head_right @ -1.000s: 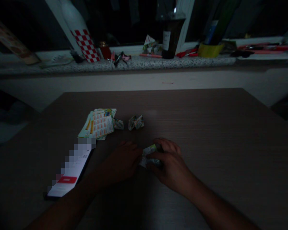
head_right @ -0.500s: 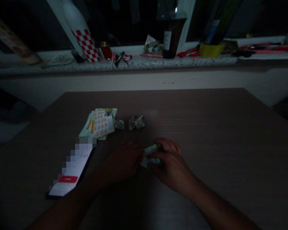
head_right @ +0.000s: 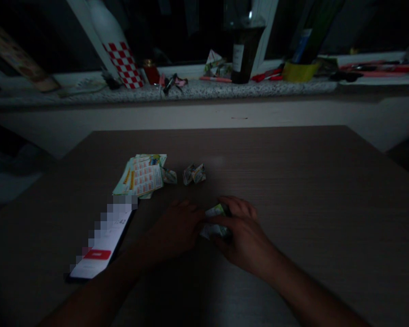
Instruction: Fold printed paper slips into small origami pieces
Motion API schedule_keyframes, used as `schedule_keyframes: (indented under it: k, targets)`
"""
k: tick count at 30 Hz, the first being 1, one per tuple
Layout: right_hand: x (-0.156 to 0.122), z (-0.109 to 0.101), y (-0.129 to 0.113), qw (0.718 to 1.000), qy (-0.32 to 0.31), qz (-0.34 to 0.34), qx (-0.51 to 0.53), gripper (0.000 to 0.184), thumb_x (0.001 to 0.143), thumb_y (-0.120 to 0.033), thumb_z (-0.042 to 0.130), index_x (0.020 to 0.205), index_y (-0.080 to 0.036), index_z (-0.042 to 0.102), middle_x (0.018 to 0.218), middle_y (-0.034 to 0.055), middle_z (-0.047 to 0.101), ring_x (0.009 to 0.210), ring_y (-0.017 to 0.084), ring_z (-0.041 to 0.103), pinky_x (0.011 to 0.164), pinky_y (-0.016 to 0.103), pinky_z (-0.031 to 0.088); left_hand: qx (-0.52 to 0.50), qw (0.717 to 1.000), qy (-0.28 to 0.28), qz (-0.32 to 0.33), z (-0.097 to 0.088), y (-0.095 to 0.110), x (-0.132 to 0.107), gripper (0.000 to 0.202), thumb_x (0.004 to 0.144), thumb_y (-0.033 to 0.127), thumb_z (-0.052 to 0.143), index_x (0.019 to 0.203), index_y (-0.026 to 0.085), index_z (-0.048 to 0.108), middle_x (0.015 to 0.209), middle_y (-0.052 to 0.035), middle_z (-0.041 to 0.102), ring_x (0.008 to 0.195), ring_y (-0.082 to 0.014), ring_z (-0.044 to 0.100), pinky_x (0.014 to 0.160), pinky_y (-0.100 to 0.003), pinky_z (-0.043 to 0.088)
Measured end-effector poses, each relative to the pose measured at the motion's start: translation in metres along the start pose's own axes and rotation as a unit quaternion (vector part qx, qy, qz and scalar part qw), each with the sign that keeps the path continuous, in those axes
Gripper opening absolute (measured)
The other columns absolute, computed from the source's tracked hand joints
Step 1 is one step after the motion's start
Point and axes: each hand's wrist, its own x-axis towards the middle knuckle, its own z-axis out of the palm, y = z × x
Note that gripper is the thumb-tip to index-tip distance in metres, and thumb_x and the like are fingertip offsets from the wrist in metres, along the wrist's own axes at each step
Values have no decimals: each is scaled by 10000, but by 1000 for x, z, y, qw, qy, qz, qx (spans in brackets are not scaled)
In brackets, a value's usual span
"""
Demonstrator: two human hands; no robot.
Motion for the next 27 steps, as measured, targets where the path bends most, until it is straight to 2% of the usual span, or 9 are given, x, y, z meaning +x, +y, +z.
schedule_keyframes:
  k: [8,15,23,27]
  targets:
    - [2,-5,-2,999,-24,-22,-5,443,729,-205,681,1146,-353,671,1383,70,486,1271,345,418,1001,540,335,1,1000,0,-8,0,0,0,199,870,219,466,947,162,640,949,-107,659,930,-269,581,849,-445,423]
    - [3,-5,-6,999,-36,-3,-6,402,735,-214,676,1112,-352,688,1375,89,485,1279,341,409,1005,543,319,3,1000,-6,-4,0,-1,1,206,871,221,463,953,154,639,955,-114,665,940,-280,582,850,-457,419]
    - [4,0,-6,999,-26,29,0,391,657,-240,729,1037,-328,711,1356,80,496,1248,345,421,985,542,326,-4,1000,15,-7,0,0,-4,229,882,279,460,929,143,637,944,-116,657,938,-282,579,860,-465,416]
    - [3,1,-6,999,-20,28,1,425,642,-235,742,1054,-330,702,1351,78,501,1248,345,421,984,542,330,-8,1000,13,-10,1,0,-5,267,861,365,506,954,154,639,966,-111,661,967,-291,573,881,-476,405]
